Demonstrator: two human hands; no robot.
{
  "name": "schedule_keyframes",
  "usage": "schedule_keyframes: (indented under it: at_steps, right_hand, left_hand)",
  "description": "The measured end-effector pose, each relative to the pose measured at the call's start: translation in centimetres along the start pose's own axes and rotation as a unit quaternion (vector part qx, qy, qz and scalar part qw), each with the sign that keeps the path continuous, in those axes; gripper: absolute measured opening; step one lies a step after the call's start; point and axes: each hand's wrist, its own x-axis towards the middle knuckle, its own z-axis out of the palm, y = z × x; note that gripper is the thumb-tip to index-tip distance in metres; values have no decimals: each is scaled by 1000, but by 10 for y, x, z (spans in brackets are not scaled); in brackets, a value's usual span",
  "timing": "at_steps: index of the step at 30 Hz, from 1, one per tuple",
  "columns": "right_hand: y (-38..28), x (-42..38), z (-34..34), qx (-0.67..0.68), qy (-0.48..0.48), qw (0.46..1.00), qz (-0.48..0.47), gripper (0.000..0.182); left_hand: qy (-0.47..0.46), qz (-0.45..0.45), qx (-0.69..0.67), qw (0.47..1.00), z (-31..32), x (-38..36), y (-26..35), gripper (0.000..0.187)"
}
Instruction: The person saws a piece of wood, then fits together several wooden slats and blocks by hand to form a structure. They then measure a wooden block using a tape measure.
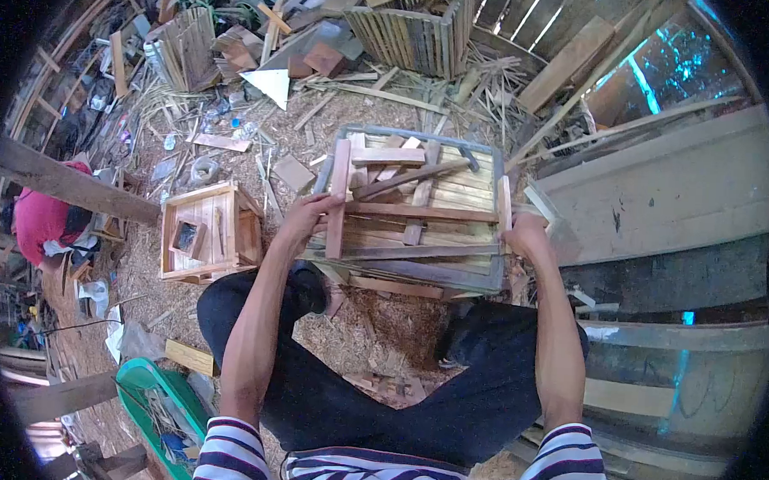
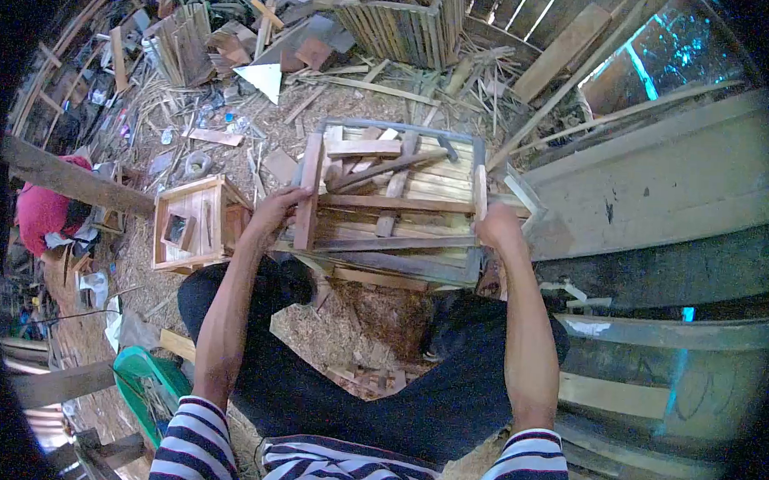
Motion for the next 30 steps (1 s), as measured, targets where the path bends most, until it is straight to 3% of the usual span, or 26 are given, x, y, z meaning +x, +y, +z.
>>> schedule_keyframes:
  at_steps: [2, 6, 8, 12, 18, 20, 24, 27, 29, 30]
  right_hand:
    - [-2, 1, -4, 9, -50, 998, 39, 34]
    - [-8, -6, -13, 48, -47, 997, 46, 33]
    - [-2, 0, -8, 17, -24, 1000, 2, 32]
    - [13, 14, 1, 54, -61, 997, 19, 34]
    - [-1, 3, -12, 118, -72, 989, 50, 32]
    - [-13, -10, -25, 230, -110, 965, 62, 27]
    - [19, 19, 5, 204, -106, 973, 34, 27]
    - [28, 26, 11, 158, -37, 986, 38, 31]
    - [30, 23, 4, 232, 93, 968, -18, 35]
    - [2, -5, -27, 288, 67, 955, 19, 42]
  left_hand:
    - [-12, 3, 2, 1000, -5, 4, -6, 45]
    - [-16, -4, -59, 998, -7, 7, -13, 37]
    - [-12, -1, -63, 998, -5, 6, -14, 37]
    - [18, -12, -58, 998, 0, -4, -11, 35]
    - [-7, -8, -64, 998, -4, 5, -16, 37]
    - [-4, 2, -73, 997, -3, 5, -16, 37]
    - [-5, 5, -65, 998, -7, 8, -16, 41]
    - [-10, 44, -112, 993, -3, 9, -15, 44]
    - [-20, 52, -106, 993, -6, 4, -9, 46]
    - [-31, 59, -101, 993, -7, 0, -4, 48]
